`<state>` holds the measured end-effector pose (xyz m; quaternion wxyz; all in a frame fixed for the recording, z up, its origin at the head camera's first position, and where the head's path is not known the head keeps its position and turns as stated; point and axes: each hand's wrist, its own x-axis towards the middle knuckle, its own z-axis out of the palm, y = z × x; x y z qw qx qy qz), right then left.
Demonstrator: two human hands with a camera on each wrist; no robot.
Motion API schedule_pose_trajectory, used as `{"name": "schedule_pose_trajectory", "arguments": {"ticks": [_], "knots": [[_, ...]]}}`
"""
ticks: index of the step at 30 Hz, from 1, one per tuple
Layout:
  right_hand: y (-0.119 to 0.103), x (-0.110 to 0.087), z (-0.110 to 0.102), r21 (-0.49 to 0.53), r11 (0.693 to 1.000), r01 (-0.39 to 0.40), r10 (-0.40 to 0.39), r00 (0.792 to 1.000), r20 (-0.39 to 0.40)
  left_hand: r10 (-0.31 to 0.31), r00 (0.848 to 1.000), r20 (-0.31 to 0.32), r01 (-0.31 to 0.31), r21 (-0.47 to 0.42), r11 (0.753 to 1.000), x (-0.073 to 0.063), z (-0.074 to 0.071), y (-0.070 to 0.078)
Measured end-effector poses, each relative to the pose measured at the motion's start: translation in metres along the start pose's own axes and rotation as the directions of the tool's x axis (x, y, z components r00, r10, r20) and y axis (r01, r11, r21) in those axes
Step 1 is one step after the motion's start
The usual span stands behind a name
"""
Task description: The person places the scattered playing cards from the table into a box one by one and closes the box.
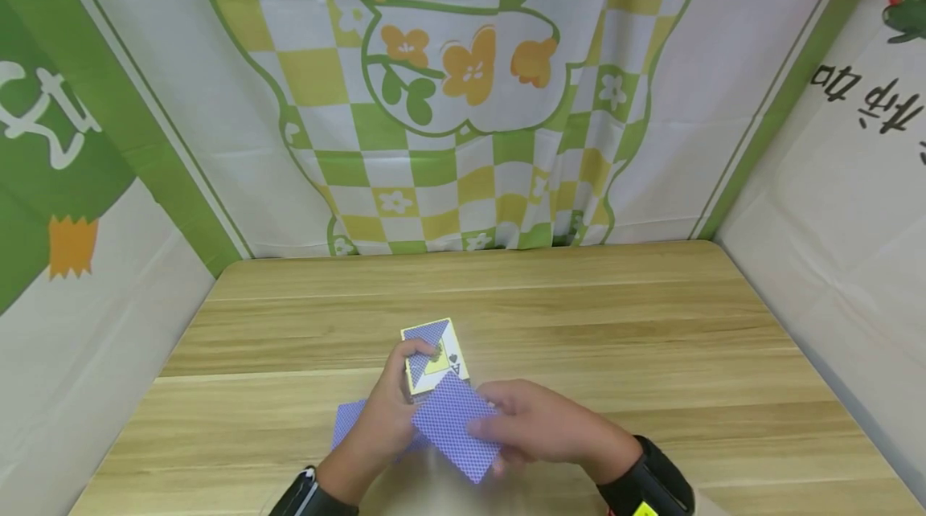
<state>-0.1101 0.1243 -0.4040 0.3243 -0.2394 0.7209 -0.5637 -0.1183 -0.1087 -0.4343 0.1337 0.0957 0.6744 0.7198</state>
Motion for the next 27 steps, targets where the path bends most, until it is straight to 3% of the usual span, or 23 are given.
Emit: {"name": "schedule_pose_trajectory", "arguments": {"ticks": [5, 14, 21, 27], "knots": [[0.0017, 0.0011, 0.0023, 0.097, 0.995, -0.019, 0.019, 1.000, 0.000, 0.029, 0.999, -0.023, -0.029, -0.024, 0.999, 0.0000, -0.0013, 0.0005], [0.0030, 0.0029, 0.0093, 0.255, 0.967, -0.006, 0.007, 1.000, -0.002, 0.033, 0.990, -0.135, -0.040, -0.050, 0.998, -0.0010, -0.0014, 0.0005], [0.0050, 0.0031, 0.0100, 0.271, 0.962, 0.021, -0.037, 0.998, 0.052, 0.036, 0.987, -0.156, -0.047, -0.065, 0.997, -0.0009, -0.0018, 0.0004], [0.0062, 0.0041, 0.0077, 0.286, 0.958, 0.012, -0.020, 1.000, 0.024, 0.034, 0.982, -0.188, -0.042, -0.036, 0.999, 0.0003, -0.0024, -0.0012]]}}
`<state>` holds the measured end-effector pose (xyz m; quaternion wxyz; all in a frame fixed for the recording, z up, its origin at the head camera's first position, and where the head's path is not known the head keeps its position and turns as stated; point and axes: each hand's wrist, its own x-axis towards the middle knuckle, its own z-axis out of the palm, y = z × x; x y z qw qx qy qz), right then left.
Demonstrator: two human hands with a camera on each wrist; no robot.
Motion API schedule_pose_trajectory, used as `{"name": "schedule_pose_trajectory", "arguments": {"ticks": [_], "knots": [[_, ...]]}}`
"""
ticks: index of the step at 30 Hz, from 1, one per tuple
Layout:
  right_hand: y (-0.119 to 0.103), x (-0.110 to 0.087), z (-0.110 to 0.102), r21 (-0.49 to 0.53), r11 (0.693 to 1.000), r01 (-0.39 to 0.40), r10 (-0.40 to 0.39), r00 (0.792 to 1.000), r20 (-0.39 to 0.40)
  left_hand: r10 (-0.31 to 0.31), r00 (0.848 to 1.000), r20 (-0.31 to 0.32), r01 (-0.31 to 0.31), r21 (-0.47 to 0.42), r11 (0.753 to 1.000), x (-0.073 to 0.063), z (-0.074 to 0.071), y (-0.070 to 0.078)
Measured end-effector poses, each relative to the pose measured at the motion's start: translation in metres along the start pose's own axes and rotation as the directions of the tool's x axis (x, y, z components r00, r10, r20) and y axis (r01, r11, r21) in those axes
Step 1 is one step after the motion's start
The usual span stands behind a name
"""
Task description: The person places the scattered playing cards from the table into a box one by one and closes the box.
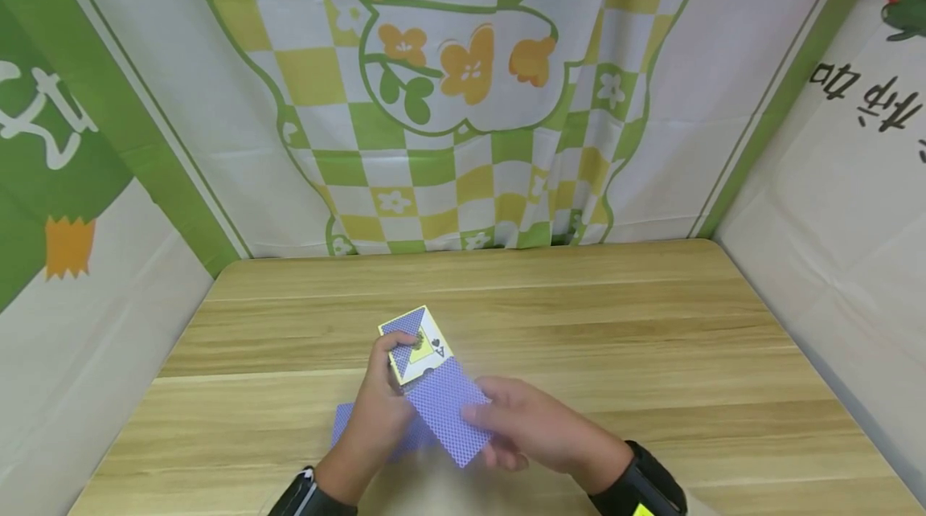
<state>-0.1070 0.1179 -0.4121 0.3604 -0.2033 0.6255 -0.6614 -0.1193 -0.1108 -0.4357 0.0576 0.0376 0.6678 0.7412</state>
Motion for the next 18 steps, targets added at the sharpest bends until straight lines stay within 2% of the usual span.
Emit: {"name": "schedule_pose_trajectory", "arguments": {"ticks": [9, 18], "knots": [[0.0007, 0.0013, 0.0007, 0.015, 1.000, -0.009, 0.008, 1.000, 0.019, 0.016, 1.000, -0.007, -0.016, -0.028, 0.999, -0.0003, 0.0014, 0.0009], [0.0040, 0.0057, 0.0044, 0.076, 0.997, 0.013, -0.006, 0.996, -0.088, 0.054, 0.999, -0.010, -0.053, 0.033, 0.998, -0.0005, 0.0044, -0.0019]]}}
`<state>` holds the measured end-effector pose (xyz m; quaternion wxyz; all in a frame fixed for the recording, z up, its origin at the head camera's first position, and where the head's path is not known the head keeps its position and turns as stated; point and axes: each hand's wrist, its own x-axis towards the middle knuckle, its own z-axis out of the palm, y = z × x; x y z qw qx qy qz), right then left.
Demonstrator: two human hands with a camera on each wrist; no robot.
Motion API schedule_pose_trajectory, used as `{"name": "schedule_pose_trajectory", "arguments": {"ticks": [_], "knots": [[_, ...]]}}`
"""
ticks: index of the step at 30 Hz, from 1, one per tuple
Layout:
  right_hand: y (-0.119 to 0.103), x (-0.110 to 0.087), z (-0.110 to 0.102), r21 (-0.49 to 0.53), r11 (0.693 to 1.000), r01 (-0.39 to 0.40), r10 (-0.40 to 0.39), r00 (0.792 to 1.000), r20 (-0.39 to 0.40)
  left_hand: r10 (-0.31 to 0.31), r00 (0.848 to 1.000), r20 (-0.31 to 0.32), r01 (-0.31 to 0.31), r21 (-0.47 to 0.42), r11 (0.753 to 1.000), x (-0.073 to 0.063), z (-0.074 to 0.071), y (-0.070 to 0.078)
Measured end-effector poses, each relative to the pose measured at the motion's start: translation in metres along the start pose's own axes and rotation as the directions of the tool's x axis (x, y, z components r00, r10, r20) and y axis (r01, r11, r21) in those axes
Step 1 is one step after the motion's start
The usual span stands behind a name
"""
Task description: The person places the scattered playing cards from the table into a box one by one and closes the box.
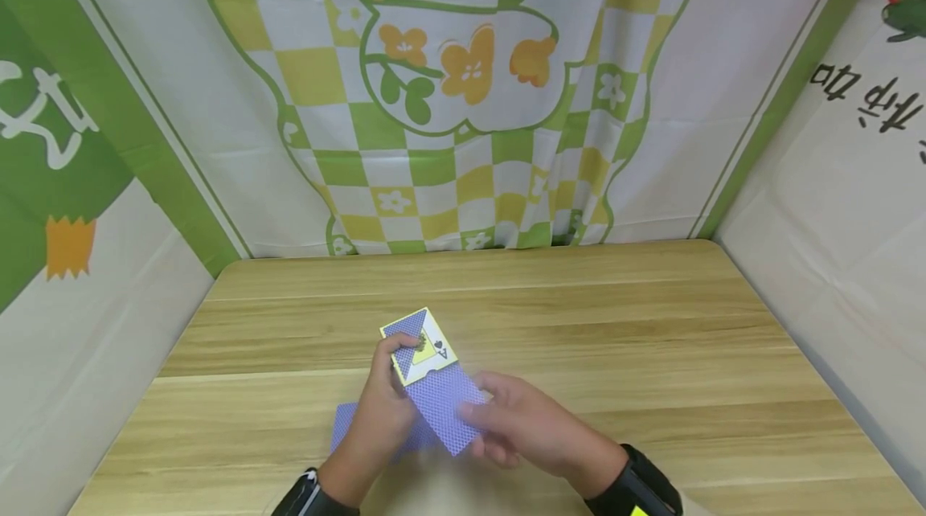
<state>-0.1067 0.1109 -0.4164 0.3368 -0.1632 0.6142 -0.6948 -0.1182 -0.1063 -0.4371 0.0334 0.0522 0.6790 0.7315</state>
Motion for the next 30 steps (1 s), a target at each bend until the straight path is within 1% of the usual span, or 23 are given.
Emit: {"name": "schedule_pose_trajectory", "arguments": {"ticks": [1, 3, 4, 7, 9, 11, 13, 15, 17, 18, 20, 22, 23, 24, 25, 26, 27, 29, 30], "knots": [[0.000, 0.000, 0.001, 0.007, 1.000, 0.005, -0.005, 1.000, -0.008, -0.004, 1.000, -0.004, 0.004, 0.005, 1.000, 0.000, 0.000, 0.000], [0.000, 0.001, 0.003, 0.020, 1.000, 0.024, -0.024, 0.999, -0.022, -0.015, 1.000, -0.022, 0.016, 0.061, 0.998, -0.001, 0.001, -0.001], [0.000, 0.001, 0.004, 0.026, 0.999, 0.034, -0.033, 0.999, -0.028, -0.025, 0.999, -0.024, 0.027, 0.074, 0.997, -0.001, 0.001, 0.000], [0.000, 0.002, 0.005, 0.019, 0.996, 0.085, -0.084, 0.995, -0.055, -0.040, 0.999, -0.015, 0.041, 0.093, 0.995, -0.002, 0.002, 0.001], [0.000, 0.002, 0.005, -0.029, 0.993, 0.112, -0.114, 0.987, -0.112, -0.032, 0.999, 0.000, 0.032, 0.102, 0.994, -0.003, 0.003, 0.001], [0.001, 0.003, 0.004, -0.097, 0.989, 0.111, -0.128, 0.972, -0.197, -0.023, 0.999, 0.025, 0.021, 0.096, 0.995, -0.004, 0.003, 0.001], [0.001, 0.004, 0.003, -0.158, 0.984, 0.079, -0.122, 0.951, -0.284, -0.031, 0.998, 0.062, 0.025, 0.098, 0.995, -0.005, 0.003, 0.001], [0.002, 0.005, 0.002, -0.195, 0.979, 0.055, -0.119, 0.935, -0.334, -0.044, 0.995, 0.094, 0.036, 0.088, 0.995, -0.007, 0.003, 0.002], [0.003, 0.007, 0.001, -0.213, 0.976, 0.047, -0.120, 0.930, -0.348, -0.071, 0.991, 0.117, 0.064, 0.063, 0.996, -0.007, 0.003, 0.004], [0.004, 0.008, 0.001, -0.223, 0.974, 0.047, -0.125, 0.930, -0.346, -0.073, 0.991, 0.116, 0.065, 0.071, 0.995, -0.008, 0.003, 0.005], [0.007, 0.011, -0.001, -0.255, 0.966, 0.051, -0.137, 0.933, -0.333, -0.066, 0.993, 0.099, 0.059, 0.077, 0.995, -0.007, 0.003, 0.007], [0.013, 0.016, -0.004, -0.323, 0.945, 0.042, -0.153, 0.932, -0.327, -0.056, 0.996, 0.073, 0.050, 0.084, 0.995, -0.006, 0.001, 0.009], [0.018, 0.019, -0.005, -0.368, 0.930, 0.027, -0.156, 0.933, -0.325, -0.051, 0.997, 0.061, 0.046, 0.082, 0.996, -0.006, 0.000, 0.011], [0.024, 0.023, -0.008, -0.421, 0.907, 0.014, -0.165, 0.932, -0.324, -0.048, 0.998, 0.048, 0.044, 0.078, 0.996, -0.005, -0.002, 0.013], [0.031, 0.027, -0.010, -0.481, 0.877, -0.002, -0.174, 0.931, -0.320, -0.045, 0.998, 0.038, 0.043, 0.068, 0.997, -0.004, -0.003, 0.014], [0.039, 0.031, -0.012, -0.548, 0.836, -0.011, -0.192, 0.930, -0.312, -0.045, 0.999, 0.027, 0.043, 0.062, 0.997, -0.004, -0.005, 0.016], [0.046, 0.035, -0.015, -0.619, 0.786, -0.011, -0.219, 0.930, -0.295, -0.044, 0.999, 0.013, 0.043, 0.056, 0.997, -0.003, -0.007, 0.018], [0.061, 0.043, -0.018, -0.742, 0.670, 0.009, -0.278, 0.930, -0.240, -0.040, 0.999, -0.006, 0.040, 0.043, 0.998, -0.002, -0.010, 0.022], [0.069, 0.048, -0.018, -0.803, 0.595, 0.035, -0.323, 0.925, -0.199, -0.032, 0.999, -0.015, 0.033, 0.038, 0.999, -0.002, -0.011, 0.023]]}}
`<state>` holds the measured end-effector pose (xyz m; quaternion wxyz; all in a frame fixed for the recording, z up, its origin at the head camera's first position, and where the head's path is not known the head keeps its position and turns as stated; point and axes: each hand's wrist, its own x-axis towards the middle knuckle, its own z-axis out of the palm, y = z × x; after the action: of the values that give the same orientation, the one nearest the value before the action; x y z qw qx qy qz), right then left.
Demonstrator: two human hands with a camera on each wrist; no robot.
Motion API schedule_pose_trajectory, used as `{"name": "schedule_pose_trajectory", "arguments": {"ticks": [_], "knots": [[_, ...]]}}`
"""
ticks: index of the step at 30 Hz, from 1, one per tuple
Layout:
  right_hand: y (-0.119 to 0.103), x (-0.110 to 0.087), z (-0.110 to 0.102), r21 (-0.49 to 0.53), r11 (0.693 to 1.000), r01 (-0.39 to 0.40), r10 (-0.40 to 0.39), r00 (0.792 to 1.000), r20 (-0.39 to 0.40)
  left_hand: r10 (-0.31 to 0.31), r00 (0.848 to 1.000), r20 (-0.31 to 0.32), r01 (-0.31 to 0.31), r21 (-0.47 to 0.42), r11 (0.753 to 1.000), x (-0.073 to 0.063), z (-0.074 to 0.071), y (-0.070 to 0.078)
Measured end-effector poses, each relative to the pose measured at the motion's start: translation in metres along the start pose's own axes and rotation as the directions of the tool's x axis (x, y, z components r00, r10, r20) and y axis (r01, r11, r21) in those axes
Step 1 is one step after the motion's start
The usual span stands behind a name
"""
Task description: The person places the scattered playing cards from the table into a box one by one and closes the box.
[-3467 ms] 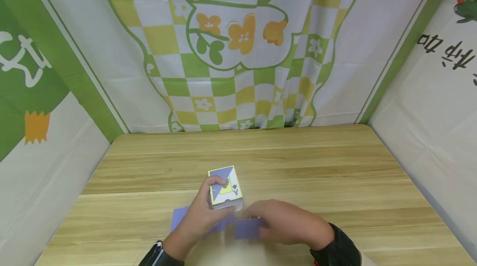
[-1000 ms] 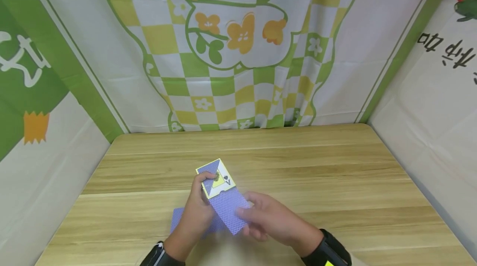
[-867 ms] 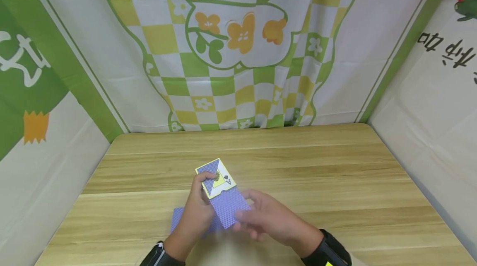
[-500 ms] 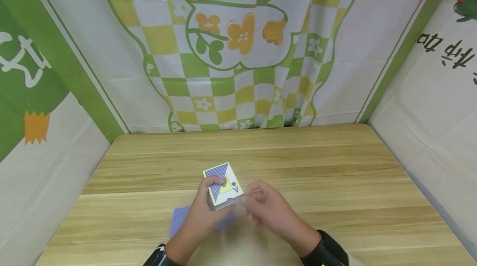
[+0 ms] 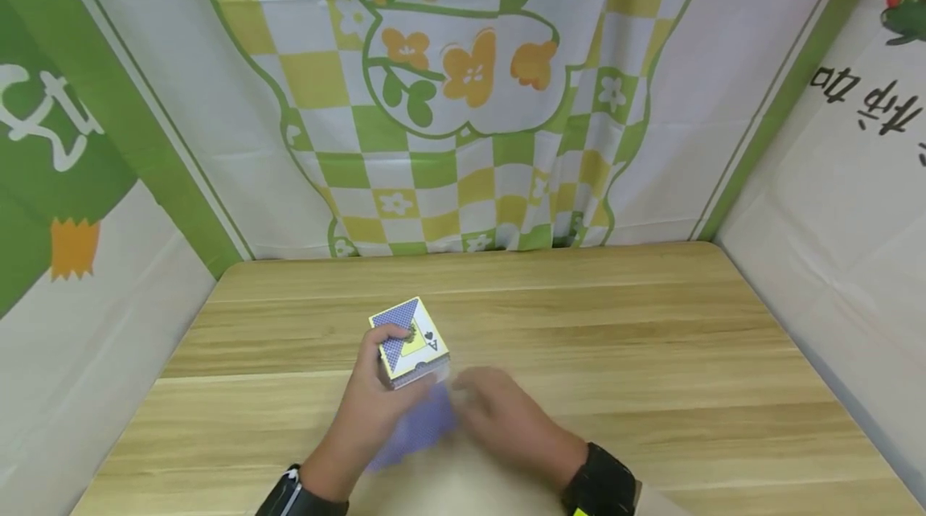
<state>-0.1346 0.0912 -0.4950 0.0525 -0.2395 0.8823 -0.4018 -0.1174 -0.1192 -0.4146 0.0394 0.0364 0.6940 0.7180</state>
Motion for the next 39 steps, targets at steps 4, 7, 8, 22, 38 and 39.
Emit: {"name": "schedule_pose_trajectory", "arguments": {"ticks": [4, 7, 8, 22, 38, 39], "knots": [[0.003, 0.010, 0.022, -0.236, 0.948, 0.214, -0.221, 0.975, 0.000, 0.047, 0.999, -0.017, -0.047, -0.022, 0.999, 0.001, -0.005, 0.006], [-0.007, 0.018, 0.036, -0.389, 0.868, 0.308, -0.319, 0.947, 0.037, 0.058, 0.998, -0.021, -0.059, -0.044, 0.997, 0.001, -0.006, 0.008], [-0.013, 0.019, 0.040, -0.437, 0.838, 0.326, -0.334, 0.941, 0.063, 0.053, 0.998, -0.021, -0.054, -0.050, 0.997, 0.001, -0.007, 0.009], [-0.035, 0.019, 0.050, -0.656, 0.608, 0.448, -0.356, 0.892, 0.280, 0.086, 0.996, 0.013, -0.084, -0.101, 0.991, 0.000, -0.008, 0.008], [0.013, -0.009, -0.031, -0.487, 0.842, 0.231, -0.173, 0.972, 0.161, 0.055, 0.998, 0.029, -0.052, -0.079, 0.996, 0.000, -0.004, 0.007], [0.014, -0.009, -0.036, -0.487, 0.847, 0.214, -0.152, 0.975, 0.164, 0.054, 0.998, 0.029, -0.052, -0.079, 0.996, 0.000, -0.004, 0.007]]}}
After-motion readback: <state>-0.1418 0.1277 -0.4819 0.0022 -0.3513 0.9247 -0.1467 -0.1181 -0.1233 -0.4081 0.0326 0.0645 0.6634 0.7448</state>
